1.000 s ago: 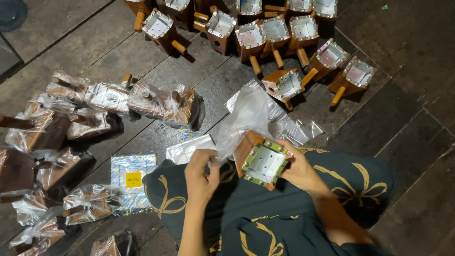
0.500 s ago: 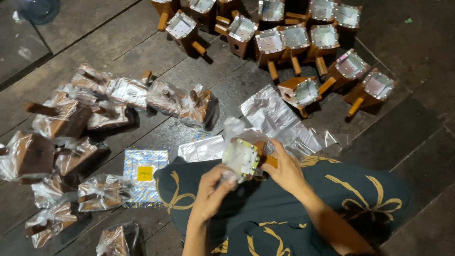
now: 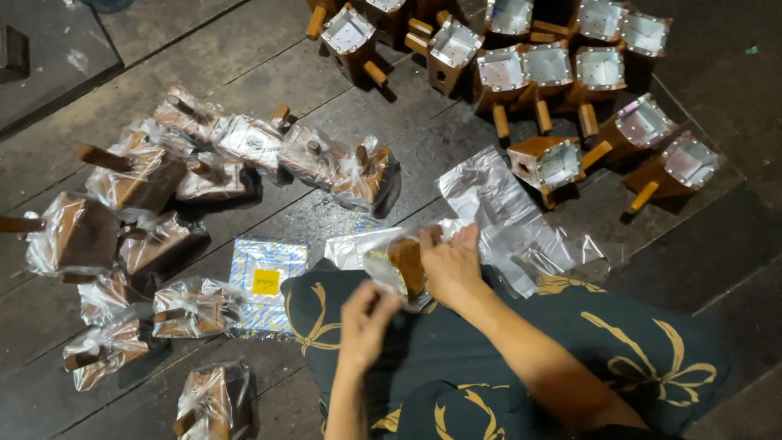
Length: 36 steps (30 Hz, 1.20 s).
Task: The person picks up small wooden objects from the floor and places them individually into plastic bags.
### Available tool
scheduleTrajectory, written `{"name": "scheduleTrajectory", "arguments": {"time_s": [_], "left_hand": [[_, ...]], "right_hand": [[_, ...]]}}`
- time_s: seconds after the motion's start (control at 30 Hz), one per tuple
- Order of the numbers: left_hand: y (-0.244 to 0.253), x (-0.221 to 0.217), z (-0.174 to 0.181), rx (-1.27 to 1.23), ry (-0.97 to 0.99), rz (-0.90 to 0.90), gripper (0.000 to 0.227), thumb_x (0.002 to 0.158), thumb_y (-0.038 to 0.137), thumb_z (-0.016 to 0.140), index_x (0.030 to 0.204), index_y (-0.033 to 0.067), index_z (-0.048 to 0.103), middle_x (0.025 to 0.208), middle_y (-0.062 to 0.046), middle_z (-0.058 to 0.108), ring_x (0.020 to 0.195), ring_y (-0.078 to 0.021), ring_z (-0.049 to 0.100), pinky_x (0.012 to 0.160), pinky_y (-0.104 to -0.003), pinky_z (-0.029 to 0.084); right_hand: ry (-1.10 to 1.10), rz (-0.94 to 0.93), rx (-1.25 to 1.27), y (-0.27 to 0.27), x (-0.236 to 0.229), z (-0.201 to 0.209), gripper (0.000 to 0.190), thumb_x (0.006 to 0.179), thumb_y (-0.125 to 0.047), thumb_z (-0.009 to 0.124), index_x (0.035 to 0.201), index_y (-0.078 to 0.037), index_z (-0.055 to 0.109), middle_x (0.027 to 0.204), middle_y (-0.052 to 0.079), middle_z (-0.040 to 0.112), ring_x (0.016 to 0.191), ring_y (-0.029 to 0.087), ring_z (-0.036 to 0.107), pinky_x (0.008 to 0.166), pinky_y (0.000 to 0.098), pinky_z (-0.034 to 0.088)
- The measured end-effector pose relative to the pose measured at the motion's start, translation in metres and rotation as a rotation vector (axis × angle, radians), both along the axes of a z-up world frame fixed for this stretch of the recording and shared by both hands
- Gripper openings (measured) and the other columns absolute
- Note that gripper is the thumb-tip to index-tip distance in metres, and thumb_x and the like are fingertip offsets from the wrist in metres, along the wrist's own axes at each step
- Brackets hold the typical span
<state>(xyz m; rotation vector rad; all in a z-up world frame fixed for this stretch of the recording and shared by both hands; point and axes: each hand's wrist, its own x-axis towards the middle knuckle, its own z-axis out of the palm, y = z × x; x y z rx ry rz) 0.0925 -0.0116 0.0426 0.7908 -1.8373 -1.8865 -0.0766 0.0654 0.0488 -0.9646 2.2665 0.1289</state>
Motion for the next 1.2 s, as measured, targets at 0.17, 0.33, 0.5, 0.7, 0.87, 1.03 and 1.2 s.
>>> {"name": "scheduleTrajectory", "arguments": {"time_s": [0.17,0.33,0.5,0.7,0.87,1.03,1.2], "left_hand": [[-0.042,0.011,-0.036,0.057,0.045,0.284,0.009,0.095,0.015,0.07,0.091,0.0073,0.067,0.086,-0.006,0.065,0.087,-0.0165,0.056,0.084,-0.034,0.048],[-0.037,-0.001,-0.005,0.079,0.141,-0.202,0.023,0.091,0.021,0.074,0.076,0.0043,0.076,0.078,-0.012,0.076,0.079,-0.0259,0.07,0.08,-0.038,0.053],[-0.074,-0.008,-0.06,0.085,-0.186,0.411,0.049,0.105,0.035,0.052,0.137,-0.0021,0.054,0.133,-0.03,0.064,0.124,-0.0418,0.062,0.099,-0.052,0.052],[-0.067,-0.029,-0.046,0.275,-0.37,0.126,0.061,0.1,0.049,0.056,0.138,0.0015,0.062,0.119,-0.018,0.076,0.118,-0.036,0.068,0.091,-0.046,0.058],[-0.052,-0.031,-0.059,0.361,-0.179,0.133,0.032,0.084,0.01,0.08,0.114,-0.0024,0.075,0.078,-0.01,0.075,0.07,-0.016,0.071,0.064,-0.027,0.059],[-0.06,-0.025,-0.067,0.215,-0.088,0.29,0.026,0.084,0.008,0.083,0.109,0.0033,0.076,0.069,-0.002,0.068,0.064,-0.0071,0.06,0.063,-0.02,0.052],[-0.029,-0.022,-0.018,-0.3,-0.236,0.32,0.055,0.102,0.034,0.056,0.145,0.0003,0.049,0.136,-0.031,0.051,0.133,-0.0471,0.05,0.112,-0.055,0.041]], "right_hand": [[0.18,0.058,-0.025,0.006,-0.003,-0.094,0.082,0.081,-0.027,0.08,0.151,-0.007,0.043,0.136,0.04,0.055,0.141,0.056,0.04,0.12,0.0689,0.007],[0.096,-0.003,-0.22,0.014,-0.007,-0.045,0.053,0.088,-0.024,0.07,0.136,-0.005,0.058,0.117,0.037,0.067,0.129,0.058,0.052,0.117,0.0649,0.027],[0.087,-0.115,-0.761,0.056,-0.009,-0.051,0.059,0.081,-0.006,0.069,0.14,-0.014,0.064,0.115,0.024,0.074,0.115,0.04,0.068,0.09,0.0491,0.055],[0.171,-0.124,-0.988,0.088,-0.01,-0.088,0.061,0.081,-0.015,0.074,0.141,-0.019,0.064,0.114,0.011,0.077,0.103,0.029,0.073,0.091,0.0358,0.048],[0.281,-0.121,-0.958,0.089,-0.005,-0.067,0.05,0.085,-0.022,0.072,0.135,-0.021,0.067,0.1,0.004,0.079,0.092,0.022,0.074,0.084,0.0339,0.044],[0.291,-0.092,-0.813,0.087,-0.009,-0.078,0.069,0.074,-0.026,0.075,0.141,-0.02,0.06,0.103,0.008,0.078,0.095,0.026,0.074,0.084,0.0399,0.044],[0.123,-0.215,-0.529,0.057,-0.002,-0.038,0.054,0.089,-0.036,0.058,0.142,-0.029,0.051,0.103,0.014,0.078,0.1,0.032,0.075,0.091,0.0418,0.043]]}}
